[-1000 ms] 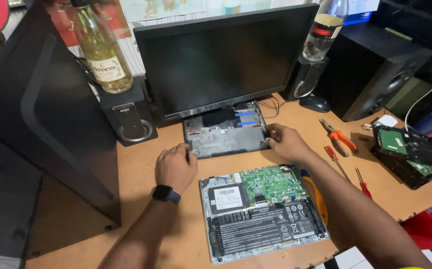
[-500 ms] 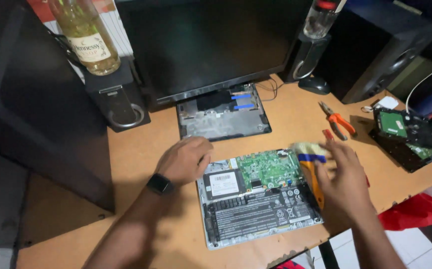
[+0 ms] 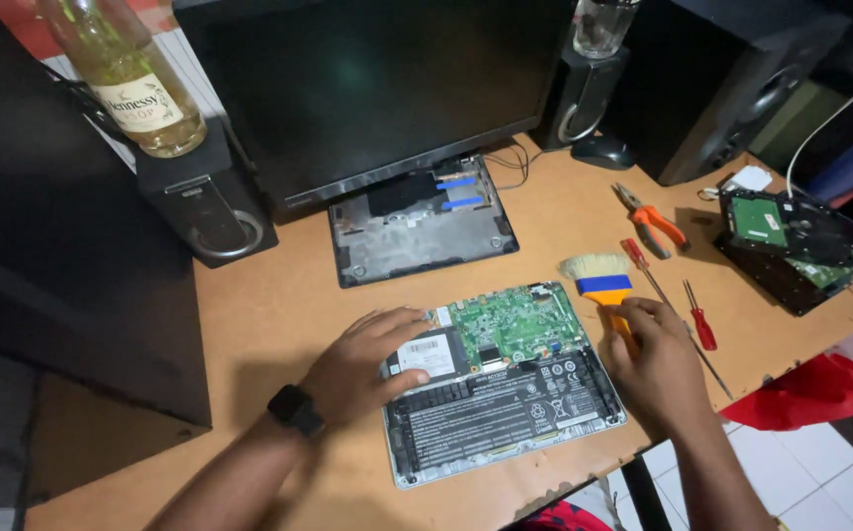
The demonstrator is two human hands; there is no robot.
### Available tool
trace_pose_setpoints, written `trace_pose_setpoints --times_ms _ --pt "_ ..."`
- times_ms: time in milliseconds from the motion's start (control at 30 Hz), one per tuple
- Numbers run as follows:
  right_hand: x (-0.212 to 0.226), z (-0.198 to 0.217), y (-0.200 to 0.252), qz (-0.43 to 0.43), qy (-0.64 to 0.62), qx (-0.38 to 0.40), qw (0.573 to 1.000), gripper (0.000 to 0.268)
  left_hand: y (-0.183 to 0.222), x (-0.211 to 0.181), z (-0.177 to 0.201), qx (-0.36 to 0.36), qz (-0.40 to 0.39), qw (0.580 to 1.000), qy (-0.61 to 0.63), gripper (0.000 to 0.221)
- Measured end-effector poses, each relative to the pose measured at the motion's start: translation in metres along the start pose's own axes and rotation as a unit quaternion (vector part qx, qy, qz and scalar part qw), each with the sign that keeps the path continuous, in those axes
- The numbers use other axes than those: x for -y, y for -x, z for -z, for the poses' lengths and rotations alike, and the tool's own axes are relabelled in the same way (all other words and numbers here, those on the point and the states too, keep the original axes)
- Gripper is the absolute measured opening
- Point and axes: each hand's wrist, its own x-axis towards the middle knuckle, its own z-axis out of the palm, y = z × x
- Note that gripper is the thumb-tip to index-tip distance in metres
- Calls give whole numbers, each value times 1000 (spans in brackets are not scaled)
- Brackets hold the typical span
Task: Unscrewing the back cover of a laptop, prying it open, and cleaning the internal components with a brush.
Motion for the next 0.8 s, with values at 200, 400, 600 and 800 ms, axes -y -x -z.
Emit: trace_pose_setpoints --times_ms 200,400,600,800 --pt "5 -2 5 -47 25 -30 998 50 6 -2 -2 53 59 997 -7 57" --pt "-13 -10 1 -7 -6 -113 994 33 10 -7 -6 -19 -15 990 -136 53" --pt "-40 -16 10 32 -150 -216 964 29 12 -40 -26 25 -144 979 -142 57" --pt "-19 14 16 97 -278 -200 935 30 6 -67 -49 202 -186 960 -60 82"
